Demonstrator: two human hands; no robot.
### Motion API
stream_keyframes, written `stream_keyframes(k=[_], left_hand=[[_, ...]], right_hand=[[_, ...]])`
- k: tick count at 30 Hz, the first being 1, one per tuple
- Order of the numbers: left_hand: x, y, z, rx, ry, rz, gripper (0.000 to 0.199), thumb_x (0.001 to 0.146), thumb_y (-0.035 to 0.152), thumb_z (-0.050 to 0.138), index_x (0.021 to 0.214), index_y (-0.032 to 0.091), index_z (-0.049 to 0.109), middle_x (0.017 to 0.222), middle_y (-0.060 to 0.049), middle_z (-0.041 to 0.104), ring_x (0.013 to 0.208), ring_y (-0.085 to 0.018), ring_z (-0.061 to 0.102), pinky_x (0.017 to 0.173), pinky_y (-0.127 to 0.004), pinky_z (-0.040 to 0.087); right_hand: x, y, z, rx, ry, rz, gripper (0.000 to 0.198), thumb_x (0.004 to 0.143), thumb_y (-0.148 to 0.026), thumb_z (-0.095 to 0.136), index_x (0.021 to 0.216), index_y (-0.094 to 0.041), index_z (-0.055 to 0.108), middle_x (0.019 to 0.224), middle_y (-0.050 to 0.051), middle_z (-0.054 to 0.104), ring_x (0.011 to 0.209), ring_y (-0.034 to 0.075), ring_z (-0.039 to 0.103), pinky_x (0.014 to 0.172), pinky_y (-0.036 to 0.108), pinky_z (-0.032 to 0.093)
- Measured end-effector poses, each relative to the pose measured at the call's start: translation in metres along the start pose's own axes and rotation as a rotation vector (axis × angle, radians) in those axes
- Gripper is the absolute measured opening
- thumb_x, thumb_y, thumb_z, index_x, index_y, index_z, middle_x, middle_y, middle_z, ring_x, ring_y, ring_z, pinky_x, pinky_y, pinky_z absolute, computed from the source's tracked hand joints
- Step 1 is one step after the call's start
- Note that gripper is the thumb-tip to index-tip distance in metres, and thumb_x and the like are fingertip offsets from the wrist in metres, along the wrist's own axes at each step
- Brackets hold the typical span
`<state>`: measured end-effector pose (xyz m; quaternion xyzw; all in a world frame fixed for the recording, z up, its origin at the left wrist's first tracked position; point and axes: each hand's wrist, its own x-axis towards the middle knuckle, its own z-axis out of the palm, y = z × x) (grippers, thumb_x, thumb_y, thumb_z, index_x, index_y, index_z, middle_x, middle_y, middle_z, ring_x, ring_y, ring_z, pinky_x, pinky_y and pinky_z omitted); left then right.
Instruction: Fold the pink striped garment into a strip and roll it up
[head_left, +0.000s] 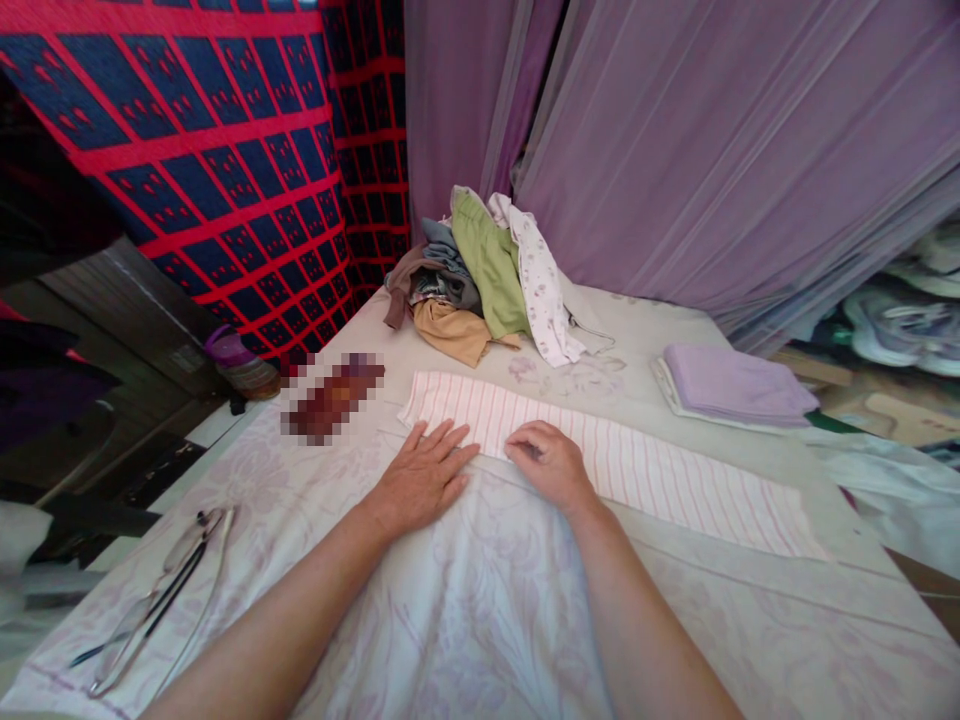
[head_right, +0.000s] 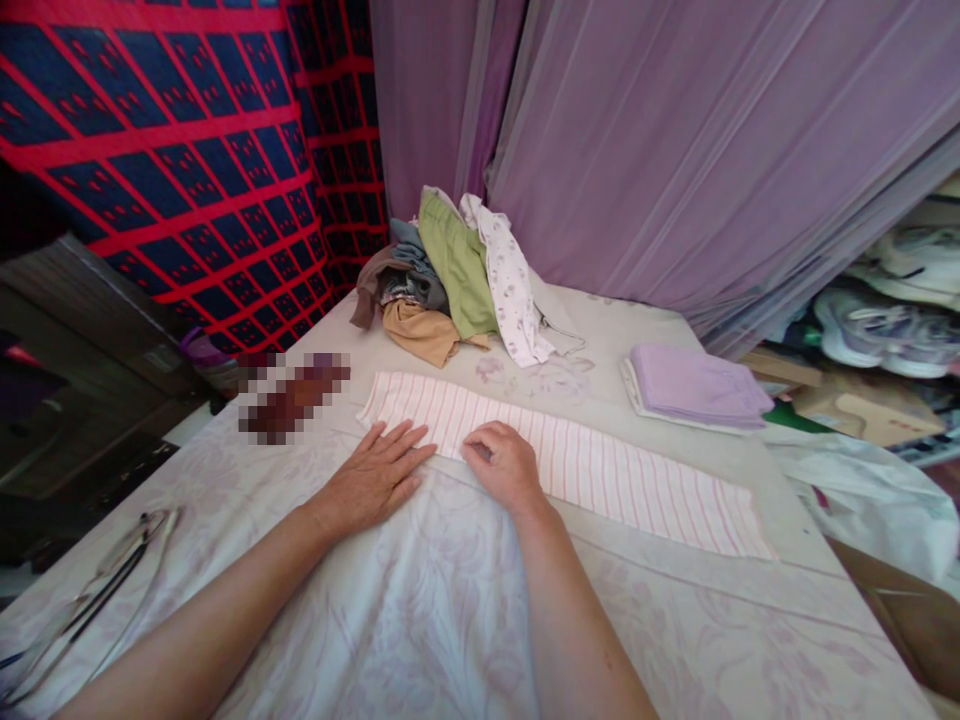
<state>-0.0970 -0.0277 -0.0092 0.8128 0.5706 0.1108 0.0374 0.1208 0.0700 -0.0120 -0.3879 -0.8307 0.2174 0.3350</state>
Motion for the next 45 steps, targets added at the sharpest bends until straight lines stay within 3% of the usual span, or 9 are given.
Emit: stream_keyframes(k=[4,17,24,28,31,34,37,40,45], left_hand=[[0.001,0.0,-0.001,0.007,-0.019,0.012,0.046,0.098,0.042,0.033,0.142,0.03,0.04,0.152,-0.002,0.037,0.142,-0.023,0.026,0.117,-0.049,0.009],[0.003,0.002,-0.003,0.022,-0.046,0.0,0.045,0.097,0.04,0.037,0.142,0.034,0.041,0.153,-0.004,0.035,0.143,-0.026,0.024,0.115,-0.051,0.01],[0.004,0.002,-0.005,0.016,-0.097,-0.017,0.046,0.097,0.041,0.036,0.143,0.035,0.038,0.155,-0.004,0.031,0.144,-0.025,0.021,0.116,-0.051,0.008],[0.002,0.002,-0.003,0.011,-0.082,-0.012,0.047,0.097,0.041,0.036,0.144,0.034,0.037,0.155,-0.003,0.031,0.144,-0.025,0.022,0.116,-0.051,0.008],[0.001,0.001,-0.004,-0.014,-0.039,0.009,0.05,0.097,0.041,0.038,0.145,0.028,0.036,0.153,-0.004,0.035,0.143,-0.023,0.025,0.117,-0.047,0.011],[0.0,-0.009,-0.009,-0.031,0.042,0.0,0.048,0.096,0.037,0.04,0.141,0.021,0.041,0.147,-0.004,0.045,0.139,-0.021,0.032,0.117,-0.042,0.016],[-0.002,-0.029,-0.016,-0.017,0.229,-0.124,0.038,0.095,0.029,0.042,0.13,0.018,0.054,0.138,-0.007,0.054,0.134,-0.024,0.039,0.116,-0.046,0.02],[-0.005,-0.047,-0.022,-0.042,0.422,-0.307,0.033,0.092,0.026,0.047,0.12,0.016,0.061,0.126,-0.01,0.062,0.12,-0.026,0.052,0.106,-0.045,0.035],[-0.005,-0.059,-0.02,-0.119,0.404,-0.446,0.031,0.088,0.027,0.054,0.117,0.021,0.062,0.1,-0.006,0.07,0.095,-0.024,0.062,0.087,-0.039,0.046]], right_hand=[[0.0,-0.006,0.0,-0.123,-0.025,-0.05,0.01,0.078,-0.019,0.063,0.071,-0.025,0.067,0.078,0.0,0.066,0.078,0.017,0.061,0.074,0.03,0.047],[0.001,-0.016,0.006,-0.061,-0.009,-0.014,0.011,0.08,-0.017,0.063,0.071,-0.024,0.067,0.076,0.0,0.066,0.077,0.015,0.061,0.07,0.027,0.046],[0.001,-0.02,0.01,-0.172,-0.026,-0.058,0.012,0.082,-0.021,0.062,0.072,-0.023,0.067,0.079,0.001,0.067,0.08,0.017,0.06,0.076,0.03,0.046],[-0.003,-0.02,0.013,-0.211,0.001,-0.089,0.016,0.087,-0.024,0.055,0.094,-0.021,0.069,0.101,0.006,0.069,0.097,0.021,0.06,0.087,0.036,0.046],[-0.005,-0.02,0.017,-0.299,-0.053,-0.108,0.033,0.09,-0.026,0.05,0.12,-0.02,0.062,0.127,0.01,0.061,0.12,0.026,0.051,0.099,0.044,0.04],[-0.006,-0.02,0.02,-0.372,-0.107,-0.072,0.04,0.091,-0.028,0.048,0.129,-0.019,0.055,0.136,0.012,0.055,0.127,0.028,0.046,0.101,0.047,0.039],[-0.007,-0.019,0.02,-0.381,-0.113,-0.073,0.042,0.091,-0.029,0.047,0.131,-0.016,0.054,0.137,0.014,0.053,0.127,0.027,0.046,0.101,0.045,0.039],[-0.007,-0.02,0.018,-0.373,-0.095,-0.09,0.042,0.092,-0.03,0.045,0.131,-0.017,0.054,0.137,0.013,0.053,0.127,0.026,0.047,0.102,0.044,0.039],[-0.006,-0.04,0.025,-0.375,-0.165,-0.171,0.045,0.094,-0.03,0.043,0.137,-0.018,0.049,0.143,0.011,0.047,0.135,0.025,0.038,0.109,0.048,0.031]])
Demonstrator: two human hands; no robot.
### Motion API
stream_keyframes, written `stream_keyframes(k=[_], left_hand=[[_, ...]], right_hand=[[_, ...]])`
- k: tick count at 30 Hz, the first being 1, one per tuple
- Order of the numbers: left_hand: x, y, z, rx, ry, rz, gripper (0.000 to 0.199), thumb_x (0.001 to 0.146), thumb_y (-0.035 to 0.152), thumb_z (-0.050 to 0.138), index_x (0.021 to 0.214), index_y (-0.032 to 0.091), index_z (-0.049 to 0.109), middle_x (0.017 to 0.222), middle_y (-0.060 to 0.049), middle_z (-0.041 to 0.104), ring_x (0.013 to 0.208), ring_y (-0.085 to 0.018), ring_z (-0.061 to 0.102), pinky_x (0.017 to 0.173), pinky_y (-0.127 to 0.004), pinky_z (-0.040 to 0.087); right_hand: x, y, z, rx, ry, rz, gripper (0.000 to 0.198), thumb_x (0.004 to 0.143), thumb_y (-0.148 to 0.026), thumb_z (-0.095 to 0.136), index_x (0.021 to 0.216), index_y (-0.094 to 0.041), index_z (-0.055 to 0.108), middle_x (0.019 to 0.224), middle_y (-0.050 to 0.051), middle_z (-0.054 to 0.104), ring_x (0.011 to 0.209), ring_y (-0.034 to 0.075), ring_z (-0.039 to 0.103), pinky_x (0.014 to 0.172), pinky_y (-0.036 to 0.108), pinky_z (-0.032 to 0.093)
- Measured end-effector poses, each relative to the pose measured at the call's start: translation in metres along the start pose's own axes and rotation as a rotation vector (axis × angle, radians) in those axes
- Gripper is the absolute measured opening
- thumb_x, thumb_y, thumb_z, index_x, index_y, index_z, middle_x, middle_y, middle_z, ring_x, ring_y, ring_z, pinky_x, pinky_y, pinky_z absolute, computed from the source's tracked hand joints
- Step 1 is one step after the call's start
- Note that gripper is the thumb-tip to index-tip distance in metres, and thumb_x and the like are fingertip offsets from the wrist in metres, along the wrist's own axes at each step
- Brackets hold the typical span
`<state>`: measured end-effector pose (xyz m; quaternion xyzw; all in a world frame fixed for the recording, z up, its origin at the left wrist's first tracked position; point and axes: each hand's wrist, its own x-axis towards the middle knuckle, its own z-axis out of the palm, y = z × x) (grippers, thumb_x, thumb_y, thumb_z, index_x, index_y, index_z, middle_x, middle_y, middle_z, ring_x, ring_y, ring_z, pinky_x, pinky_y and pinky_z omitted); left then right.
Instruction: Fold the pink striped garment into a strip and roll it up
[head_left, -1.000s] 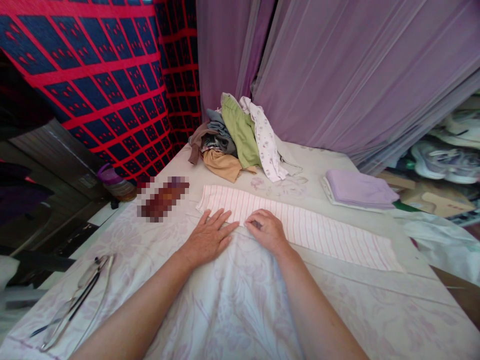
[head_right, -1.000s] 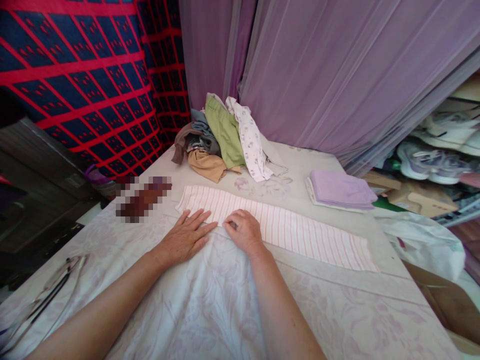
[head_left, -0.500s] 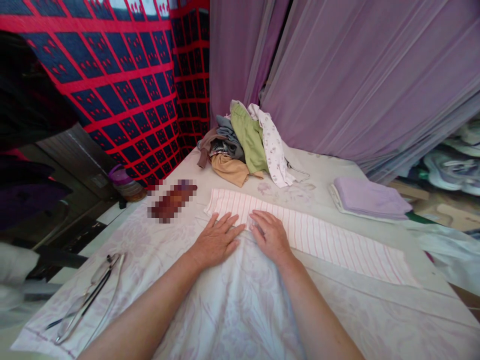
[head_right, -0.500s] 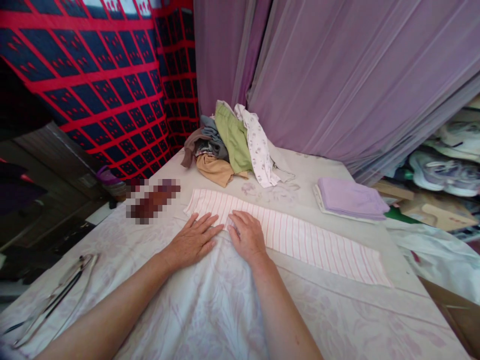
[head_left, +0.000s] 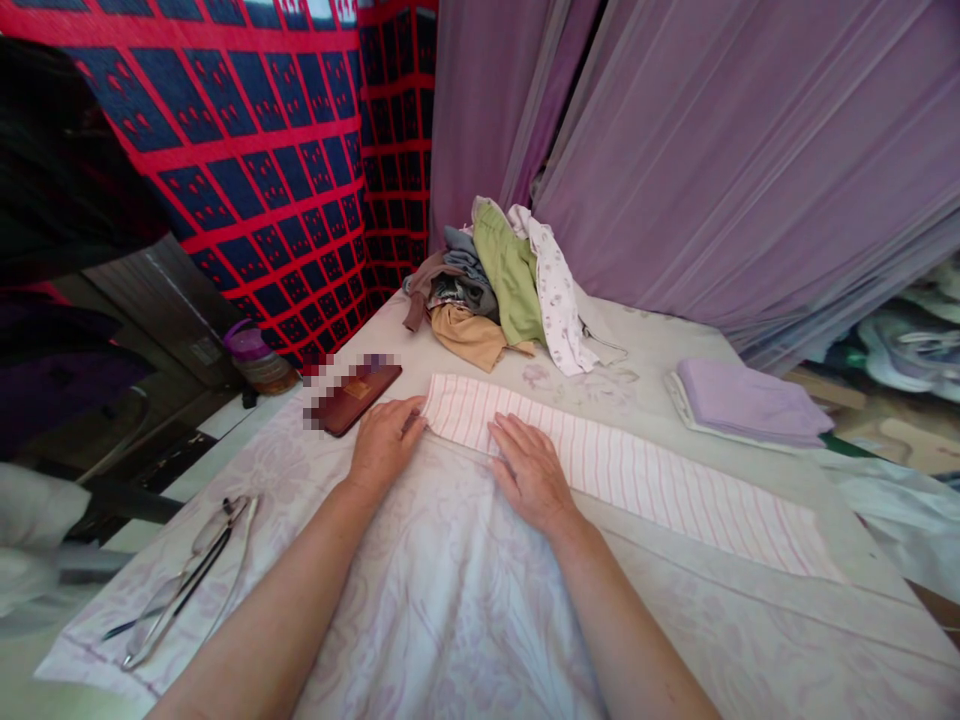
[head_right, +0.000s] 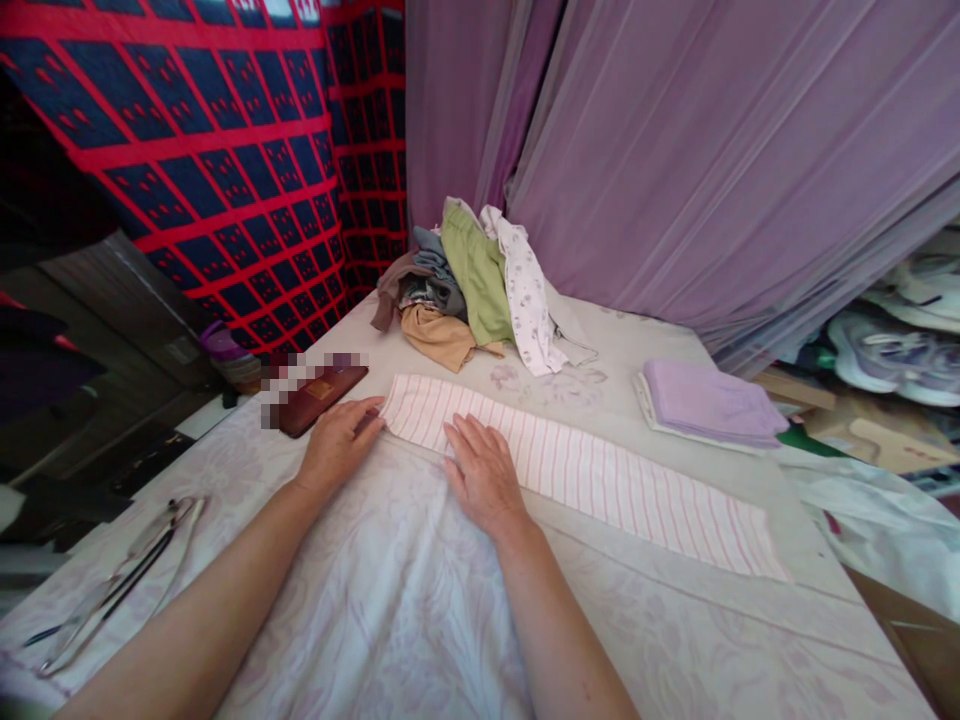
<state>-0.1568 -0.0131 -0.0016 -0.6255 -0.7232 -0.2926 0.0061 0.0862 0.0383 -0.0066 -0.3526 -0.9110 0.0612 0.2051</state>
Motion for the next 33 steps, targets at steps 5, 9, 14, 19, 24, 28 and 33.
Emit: stream_keyframes(k=[5,9,14,19,24,28,33], left_hand=[[0.002,-0.002,0.005,-0.082,-0.028,0.034,0.032,0.087,0.026,0.056,0.119,0.023,0.061,0.101,-0.004,0.07,0.094,-0.021,0.061,0.087,-0.036,0.045],[0.004,-0.003,0.005,-0.097,-0.045,0.045,0.032,0.087,0.026,0.057,0.118,0.025,0.063,0.097,-0.003,0.07,0.092,-0.021,0.061,0.085,-0.036,0.045],[0.005,-0.002,0.009,-0.088,-0.04,0.034,0.027,0.088,0.026,0.058,0.113,0.026,0.067,0.094,-0.003,0.069,0.09,-0.02,0.061,0.084,-0.036,0.045],[0.005,-0.001,0.01,-0.098,-0.045,0.027,0.016,0.088,0.025,0.059,0.098,0.025,0.07,0.094,-0.003,0.07,0.09,-0.02,0.061,0.081,-0.035,0.045],[0.004,0.003,0.009,-0.076,-0.006,0.048,0.015,0.088,0.023,0.058,0.096,0.024,0.071,0.093,-0.003,0.071,0.09,-0.02,0.06,0.082,-0.035,0.045],[0.004,0.004,0.01,-0.082,-0.014,0.059,0.016,0.088,0.021,0.058,0.095,0.024,0.071,0.094,-0.003,0.071,0.089,-0.02,0.061,0.083,-0.036,0.046],[0.004,0.002,0.011,-0.112,-0.032,0.042,0.017,0.088,0.02,0.056,0.095,0.024,0.07,0.093,-0.003,0.07,0.088,-0.02,0.061,0.083,-0.036,0.047]], right_hand=[[0.009,-0.022,0.004,-0.014,-0.155,-0.086,0.046,0.094,-0.033,0.045,0.14,-0.023,0.047,0.151,0.01,0.036,0.14,0.027,0.029,0.113,0.052,0.023],[0.012,-0.026,0.006,-0.006,-0.214,-0.063,0.044,0.095,-0.036,0.044,0.138,-0.023,0.049,0.15,0.009,0.039,0.139,0.026,0.032,0.112,0.051,0.024],[0.019,-0.024,0.007,0.006,-0.16,-0.032,0.036,0.096,-0.03,0.044,0.129,-0.026,0.057,0.141,0.007,0.05,0.132,0.024,0.041,0.106,0.049,0.032],[0.032,-0.022,0.011,0.029,-0.043,0.0,0.022,0.092,-0.026,0.052,0.105,-0.029,0.07,0.122,0.004,0.066,0.114,0.021,0.056,0.091,0.04,0.042],[0.034,-0.024,0.016,0.033,0.036,0.014,0.021,0.09,-0.023,0.054,0.098,-0.029,0.072,0.115,0.003,0.068,0.106,0.02,0.059,0.088,0.038,0.043],[0.036,-0.02,0.013,0.06,0.046,0.02,0.022,0.091,-0.026,0.051,0.099,-0.027,0.072,0.113,0.003,0.069,0.104,0.02,0.061,0.089,0.038,0.043],[0.071,0.003,0.01,0.01,0.089,0.119,0.027,0.09,-0.023,0.047,0.101,-0.023,0.072,0.109,0.006,0.071,0.1,0.023,0.062,0.088,0.04,0.044]])
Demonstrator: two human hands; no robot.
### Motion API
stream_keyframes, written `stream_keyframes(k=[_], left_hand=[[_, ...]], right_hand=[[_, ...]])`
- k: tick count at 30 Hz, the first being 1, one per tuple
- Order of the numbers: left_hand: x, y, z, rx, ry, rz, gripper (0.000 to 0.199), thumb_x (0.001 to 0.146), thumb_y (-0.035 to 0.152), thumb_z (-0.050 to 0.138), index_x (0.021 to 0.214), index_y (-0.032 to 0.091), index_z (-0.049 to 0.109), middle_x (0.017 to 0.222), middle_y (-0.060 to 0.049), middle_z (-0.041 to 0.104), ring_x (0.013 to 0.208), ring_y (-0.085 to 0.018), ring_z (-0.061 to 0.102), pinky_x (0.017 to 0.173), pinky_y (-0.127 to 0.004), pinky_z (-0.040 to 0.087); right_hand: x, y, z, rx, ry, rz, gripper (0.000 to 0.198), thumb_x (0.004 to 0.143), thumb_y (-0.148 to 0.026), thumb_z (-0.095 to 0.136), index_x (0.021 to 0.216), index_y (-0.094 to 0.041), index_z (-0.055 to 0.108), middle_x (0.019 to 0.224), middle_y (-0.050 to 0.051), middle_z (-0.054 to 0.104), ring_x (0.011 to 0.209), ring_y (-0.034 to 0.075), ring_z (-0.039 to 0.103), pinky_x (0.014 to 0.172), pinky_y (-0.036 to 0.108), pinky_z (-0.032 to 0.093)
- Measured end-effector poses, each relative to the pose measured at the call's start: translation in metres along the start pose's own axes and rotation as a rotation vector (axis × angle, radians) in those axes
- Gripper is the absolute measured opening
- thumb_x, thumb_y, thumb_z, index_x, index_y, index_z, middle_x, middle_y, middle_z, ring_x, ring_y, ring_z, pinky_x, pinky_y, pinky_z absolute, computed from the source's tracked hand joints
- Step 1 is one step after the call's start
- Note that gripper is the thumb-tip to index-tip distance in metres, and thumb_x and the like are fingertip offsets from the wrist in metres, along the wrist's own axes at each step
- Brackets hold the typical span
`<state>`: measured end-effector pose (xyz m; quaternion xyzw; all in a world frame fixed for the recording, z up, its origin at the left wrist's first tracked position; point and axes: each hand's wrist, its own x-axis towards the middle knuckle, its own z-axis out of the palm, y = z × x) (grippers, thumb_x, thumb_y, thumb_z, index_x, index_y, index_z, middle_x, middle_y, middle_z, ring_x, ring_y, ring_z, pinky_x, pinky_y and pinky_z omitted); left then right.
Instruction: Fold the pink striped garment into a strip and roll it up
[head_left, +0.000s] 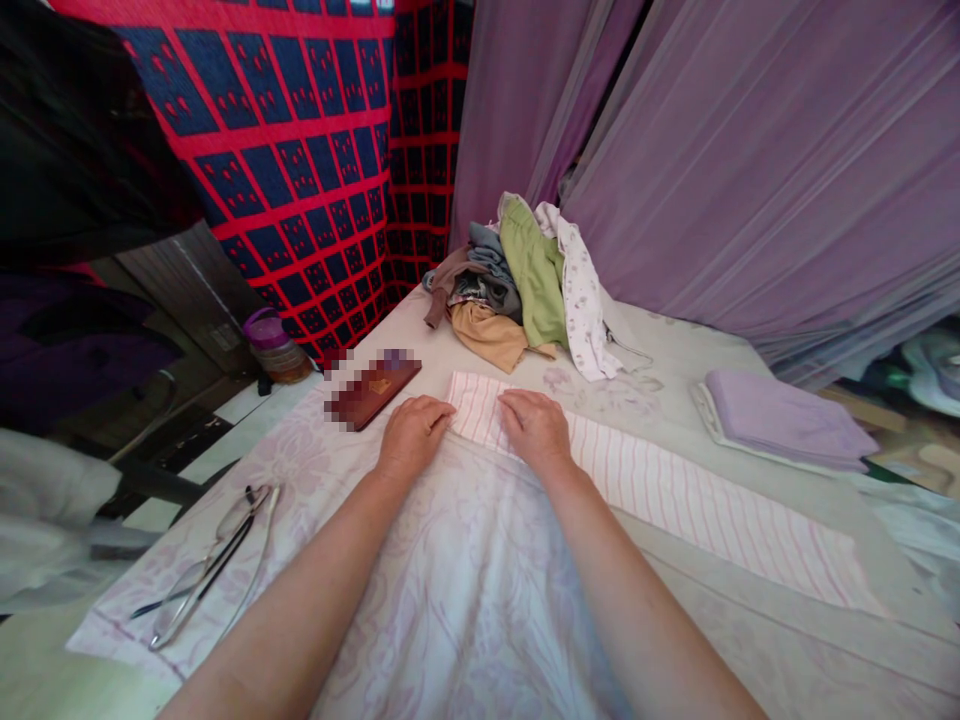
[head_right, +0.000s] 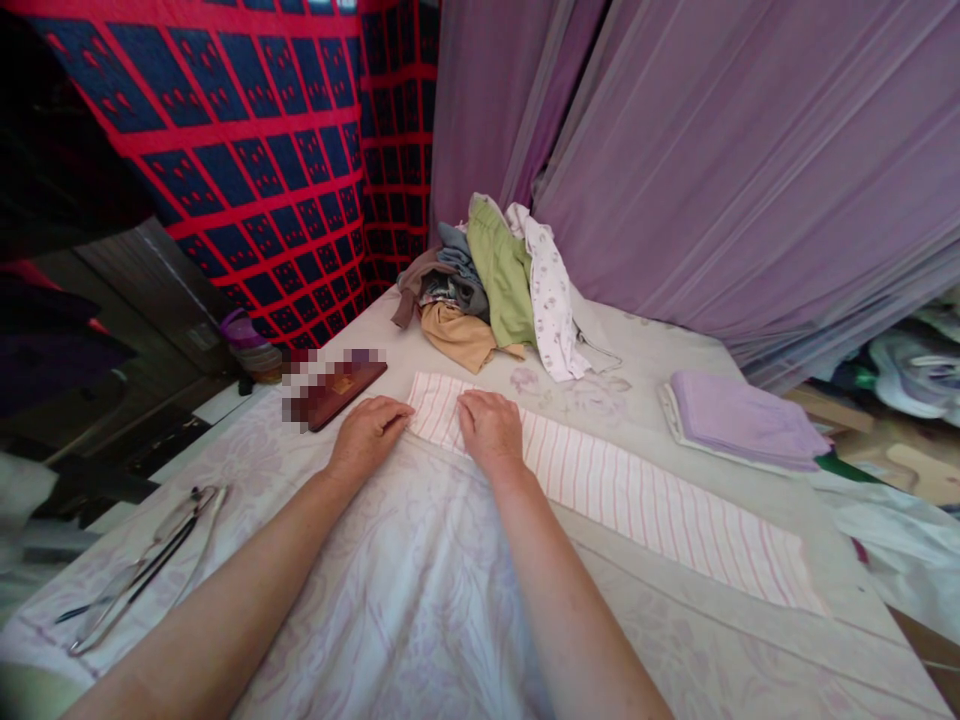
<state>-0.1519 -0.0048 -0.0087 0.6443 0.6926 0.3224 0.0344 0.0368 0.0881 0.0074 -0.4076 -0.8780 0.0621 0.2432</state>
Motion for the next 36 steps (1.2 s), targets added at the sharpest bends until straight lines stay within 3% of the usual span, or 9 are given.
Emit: stream_keyframes(k=[5,8,12,20,23,26,30,36], left_hand=[[0.0,-0.001,-0.001,-0.017,0.003,0.0,0.017,0.087,0.02,0.057,0.097,0.023,0.071,0.093,-0.004,0.069,0.088,-0.02,0.06,0.082,-0.035,0.048],[0.0,0.0,-0.001,-0.027,0.025,0.023,0.017,0.086,0.019,0.058,0.097,0.022,0.071,0.092,-0.004,0.07,0.088,-0.02,0.06,0.082,-0.035,0.048],[0.0,0.001,-0.002,-0.044,0.066,0.038,0.018,0.086,0.018,0.058,0.097,0.023,0.071,0.092,-0.004,0.07,0.088,-0.02,0.06,0.082,-0.035,0.048],[0.001,0.0,-0.001,-0.049,0.053,0.003,0.02,0.086,0.016,0.057,0.099,0.023,0.071,0.093,-0.004,0.07,0.089,-0.02,0.06,0.084,-0.035,0.049],[0.001,-0.001,0.0,-0.039,0.023,-0.008,0.019,0.086,0.017,0.057,0.098,0.024,0.071,0.093,-0.003,0.07,0.089,-0.02,0.061,0.084,-0.036,0.049],[0.001,-0.001,-0.001,-0.044,0.006,-0.017,0.02,0.086,0.017,0.057,0.098,0.024,0.071,0.093,-0.003,0.07,0.089,-0.019,0.061,0.083,-0.035,0.049],[0.001,-0.001,-0.001,-0.061,0.012,0.008,0.018,0.087,0.018,0.057,0.098,0.024,0.071,0.092,-0.003,0.07,0.088,-0.019,0.061,0.082,-0.034,0.048],[0.0,-0.001,-0.001,-0.069,0.037,0.021,0.018,0.087,0.021,0.057,0.098,0.025,0.071,0.092,-0.002,0.071,0.088,-0.019,0.061,0.081,-0.035,0.048]], right_hand=[[0.043,0.012,0.01,-0.041,-0.047,0.061,0.029,0.087,-0.028,0.053,0.109,-0.023,0.07,0.109,0.008,0.071,0.099,0.025,0.061,0.086,0.038,0.045],[0.054,0.013,0.015,-0.032,-0.115,0.092,0.023,0.087,-0.032,0.054,0.099,-0.025,0.074,0.097,0.005,0.073,0.092,0.024,0.063,0.08,0.035,0.046],[0.056,0.013,0.02,-0.033,-0.095,0.119,0.021,0.087,-0.03,0.054,0.091,-0.026,0.075,0.092,0.004,0.073,0.09,0.022,0.063,0.078,0.033,0.045],[0.05,0.014,0.028,-0.035,-0.064,0.131,0.023,0.089,-0.031,0.052,0.092,-0.024,0.074,0.091,0.006,0.072,0.089,0.023,0.062,0.081,0.035,0.045],[0.046,0.009,0.025,-0.037,-0.034,0.116,0.026,0.09,-0.029,0.049,0.101,-0.022,0.072,0.1,0.009,0.071,0.096,0.026,0.061,0.085,0.039,0.044],[0.033,-0.001,0.02,0.003,0.025,0.028,0.035,0.09,-0.023,0.045,0.119,-0.019,0.063,0.121,0.011,0.065,0.111,0.026,0.056,0.094,0.042,0.041],[0.009,-0.012,0.018,0.085,-0.025,-0.122,0.039,0.09,-0.025,0.045,0.126,-0.019,0.058,0.133,0.011,0.057,0.123,0.023,0.049,0.103,0.04,0.036],[-0.016,-0.01,0.014,0.194,-0.083,-0.131,0.029,0.083,-0.027,0.055,0.11,-0.02,0.064,0.135,0.012,0.055,0.125,0.024,0.049,0.104,0.043,0.037]])
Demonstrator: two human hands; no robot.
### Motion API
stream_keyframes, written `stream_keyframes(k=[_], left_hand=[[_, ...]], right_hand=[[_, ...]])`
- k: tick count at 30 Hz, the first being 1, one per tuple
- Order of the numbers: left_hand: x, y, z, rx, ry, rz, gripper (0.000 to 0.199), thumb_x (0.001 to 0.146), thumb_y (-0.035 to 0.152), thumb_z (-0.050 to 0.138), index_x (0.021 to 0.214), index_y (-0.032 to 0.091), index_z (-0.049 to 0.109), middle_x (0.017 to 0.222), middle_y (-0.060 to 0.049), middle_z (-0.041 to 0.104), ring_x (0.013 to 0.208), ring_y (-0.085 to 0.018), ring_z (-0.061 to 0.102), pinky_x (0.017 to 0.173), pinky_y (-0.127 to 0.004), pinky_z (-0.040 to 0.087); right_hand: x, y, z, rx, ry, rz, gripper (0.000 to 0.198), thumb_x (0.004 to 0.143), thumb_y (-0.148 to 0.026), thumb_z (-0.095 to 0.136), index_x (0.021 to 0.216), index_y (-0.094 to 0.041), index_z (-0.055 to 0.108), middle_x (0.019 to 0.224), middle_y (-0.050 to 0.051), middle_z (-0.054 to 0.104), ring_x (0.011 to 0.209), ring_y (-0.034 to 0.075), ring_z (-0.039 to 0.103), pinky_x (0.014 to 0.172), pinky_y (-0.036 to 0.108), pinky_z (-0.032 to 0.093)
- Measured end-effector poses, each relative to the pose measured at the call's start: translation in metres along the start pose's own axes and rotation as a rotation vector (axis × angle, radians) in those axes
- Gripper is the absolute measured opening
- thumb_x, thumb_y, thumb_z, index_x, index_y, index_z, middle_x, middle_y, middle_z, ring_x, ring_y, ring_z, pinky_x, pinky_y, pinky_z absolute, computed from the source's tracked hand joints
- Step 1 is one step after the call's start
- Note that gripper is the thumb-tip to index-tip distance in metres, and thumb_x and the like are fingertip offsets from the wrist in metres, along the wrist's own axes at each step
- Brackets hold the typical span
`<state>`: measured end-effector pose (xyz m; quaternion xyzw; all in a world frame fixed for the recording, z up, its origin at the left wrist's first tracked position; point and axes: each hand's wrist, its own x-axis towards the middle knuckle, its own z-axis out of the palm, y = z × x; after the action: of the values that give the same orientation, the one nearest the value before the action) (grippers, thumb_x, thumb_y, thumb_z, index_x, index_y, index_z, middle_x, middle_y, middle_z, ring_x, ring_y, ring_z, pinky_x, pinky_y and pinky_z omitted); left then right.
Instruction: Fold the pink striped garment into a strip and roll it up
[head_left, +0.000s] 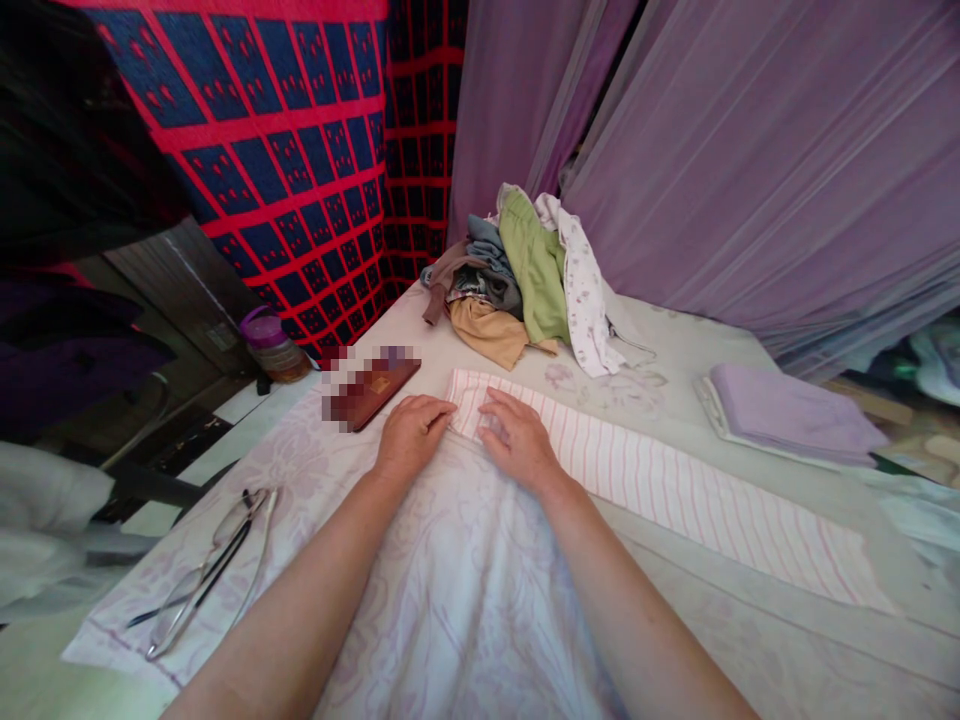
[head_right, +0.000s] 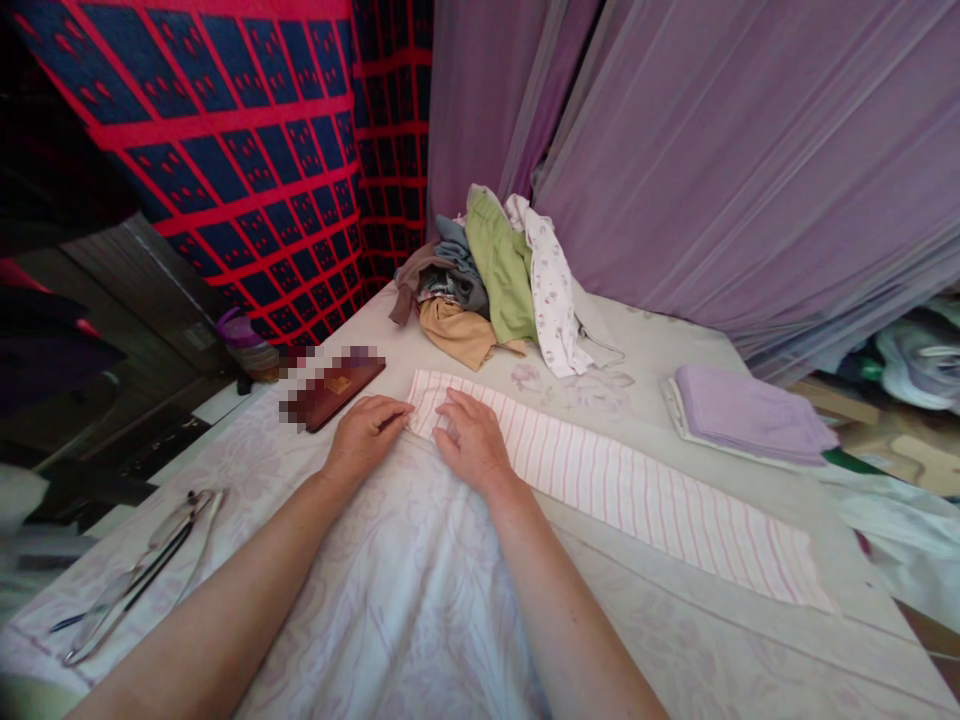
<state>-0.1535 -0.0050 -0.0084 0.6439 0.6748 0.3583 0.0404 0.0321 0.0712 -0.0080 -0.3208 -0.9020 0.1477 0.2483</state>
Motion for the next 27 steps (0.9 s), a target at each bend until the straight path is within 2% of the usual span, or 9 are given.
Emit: stream_keyframes(k=[4,6,12,22,25,27], left_hand=[[0.0,0.0,0.0,0.006,0.0,0.001,0.018,0.087,0.021,0.057,0.097,0.024,0.071,0.092,-0.003,0.071,0.088,-0.02,0.061,0.081,-0.035,0.048],[0.0,-0.001,0.001,-0.003,0.008,0.007,0.018,0.087,0.021,0.057,0.098,0.025,0.072,0.092,-0.002,0.072,0.088,-0.019,0.061,0.082,-0.035,0.048],[0.0,-0.002,0.001,-0.011,0.023,0.012,0.019,0.086,0.019,0.058,0.097,0.025,0.072,0.092,-0.002,0.072,0.089,-0.019,0.061,0.083,-0.035,0.049],[-0.001,0.003,-0.002,0.072,0.005,0.007,0.02,0.085,0.017,0.056,0.096,0.024,0.072,0.092,-0.003,0.07,0.089,-0.02,0.06,0.084,-0.036,0.049],[-0.003,0.011,-0.005,0.104,0.027,0.08,0.025,0.084,0.012,0.054,0.098,0.022,0.072,0.104,-0.007,0.067,0.1,-0.023,0.057,0.089,-0.04,0.047],[-0.005,0.018,-0.005,0.093,-0.011,0.171,0.032,0.082,0.006,0.051,0.101,0.022,0.071,0.11,-0.007,0.066,0.105,-0.023,0.056,0.093,-0.041,0.047]], right_hand=[[-0.008,-0.002,-0.006,0.002,-0.047,-0.036,0.012,0.08,-0.023,0.058,0.089,-0.022,0.065,0.134,0.011,0.056,0.124,0.025,0.049,0.1,0.046,0.037],[-0.01,-0.003,-0.007,-0.011,-0.045,-0.033,0.011,0.081,-0.02,0.055,0.084,-0.022,0.065,0.131,0.009,0.059,0.122,0.024,0.051,0.099,0.045,0.038],[-0.012,0.0,-0.009,-0.012,0.022,-0.006,0.014,0.08,-0.017,0.054,0.082,-0.023,0.066,0.125,0.008,0.063,0.116,0.022,0.055,0.096,0.041,0.041],[-0.014,-0.003,-0.007,-0.032,0.011,-0.069,0.014,0.081,-0.017,0.056,0.082,-0.024,0.068,0.122,0.006,0.064,0.115,0.022,0.055,0.096,0.041,0.039],[-0.014,-0.003,-0.005,-0.031,0.014,-0.057,0.015,0.081,-0.017,0.056,0.082,-0.024,0.068,0.121,0.006,0.065,0.114,0.022,0.056,0.095,0.041,0.04],[-0.014,-0.002,-0.004,-0.024,0.019,-0.048,0.015,0.081,-0.017,0.056,0.081,-0.024,0.069,0.12,0.006,0.065,0.112,0.022,0.057,0.095,0.042,0.04]])
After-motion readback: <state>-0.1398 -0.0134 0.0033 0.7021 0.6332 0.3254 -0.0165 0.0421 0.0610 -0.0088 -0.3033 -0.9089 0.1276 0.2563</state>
